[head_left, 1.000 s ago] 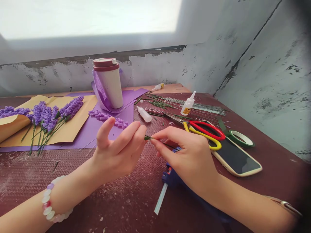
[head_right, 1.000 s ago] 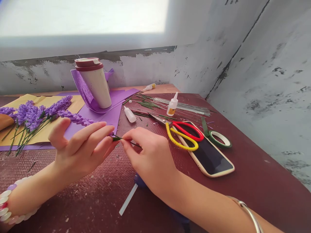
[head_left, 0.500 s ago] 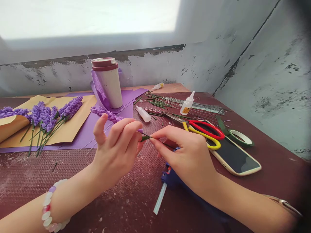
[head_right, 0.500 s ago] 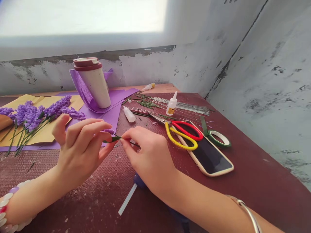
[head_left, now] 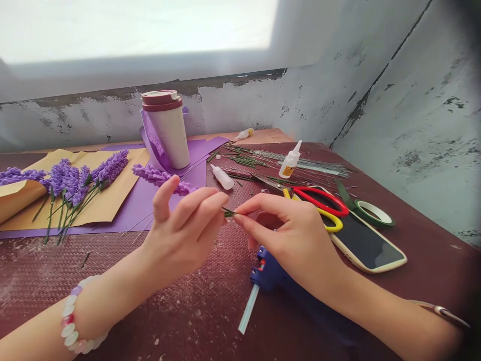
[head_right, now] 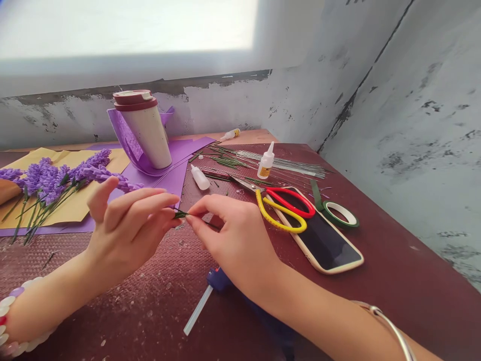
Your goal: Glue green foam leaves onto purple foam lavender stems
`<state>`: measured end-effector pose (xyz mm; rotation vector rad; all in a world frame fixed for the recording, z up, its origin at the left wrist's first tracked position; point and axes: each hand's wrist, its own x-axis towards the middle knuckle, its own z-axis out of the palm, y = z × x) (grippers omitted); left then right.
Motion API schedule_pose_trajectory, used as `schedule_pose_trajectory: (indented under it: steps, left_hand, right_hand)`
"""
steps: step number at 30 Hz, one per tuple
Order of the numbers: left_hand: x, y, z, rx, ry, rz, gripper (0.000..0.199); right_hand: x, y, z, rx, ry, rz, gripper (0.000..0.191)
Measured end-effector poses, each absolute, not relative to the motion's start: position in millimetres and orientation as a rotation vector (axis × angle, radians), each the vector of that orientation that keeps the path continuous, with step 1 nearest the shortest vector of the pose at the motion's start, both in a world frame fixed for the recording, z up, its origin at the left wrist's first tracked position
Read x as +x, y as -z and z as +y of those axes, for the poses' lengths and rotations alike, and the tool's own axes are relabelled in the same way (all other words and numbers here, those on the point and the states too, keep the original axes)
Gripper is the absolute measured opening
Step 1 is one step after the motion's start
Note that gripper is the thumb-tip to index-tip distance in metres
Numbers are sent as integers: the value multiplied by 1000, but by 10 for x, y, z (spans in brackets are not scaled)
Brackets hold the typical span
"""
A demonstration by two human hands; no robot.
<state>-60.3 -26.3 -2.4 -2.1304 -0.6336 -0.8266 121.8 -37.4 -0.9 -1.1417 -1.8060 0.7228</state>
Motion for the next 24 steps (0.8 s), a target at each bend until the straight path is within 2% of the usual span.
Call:
schedule_pose_trajectory:
  steps: [5, 14, 19, 24]
  left_hand:
    - [-555, 39, -322, -2248, 938, -952, 9]
    - [-499, 50, -390, -2062, 752, -852, 6]
    - [-558, 5, -343, -1998, 686, -661, 5]
    - [-618, -20, -309, -2009, 771, -561, 12]
  right_hand:
    - [1217, 2, -364, -1135, -704, -1798, 7]
    - [1205, 53, -374, -1098, -477, -1876, 8]
    - [1223, 38, -370, -1150, -643, -1819, 7]
    - [1262, -66, -351, -1198, -1052, -1691, 8]
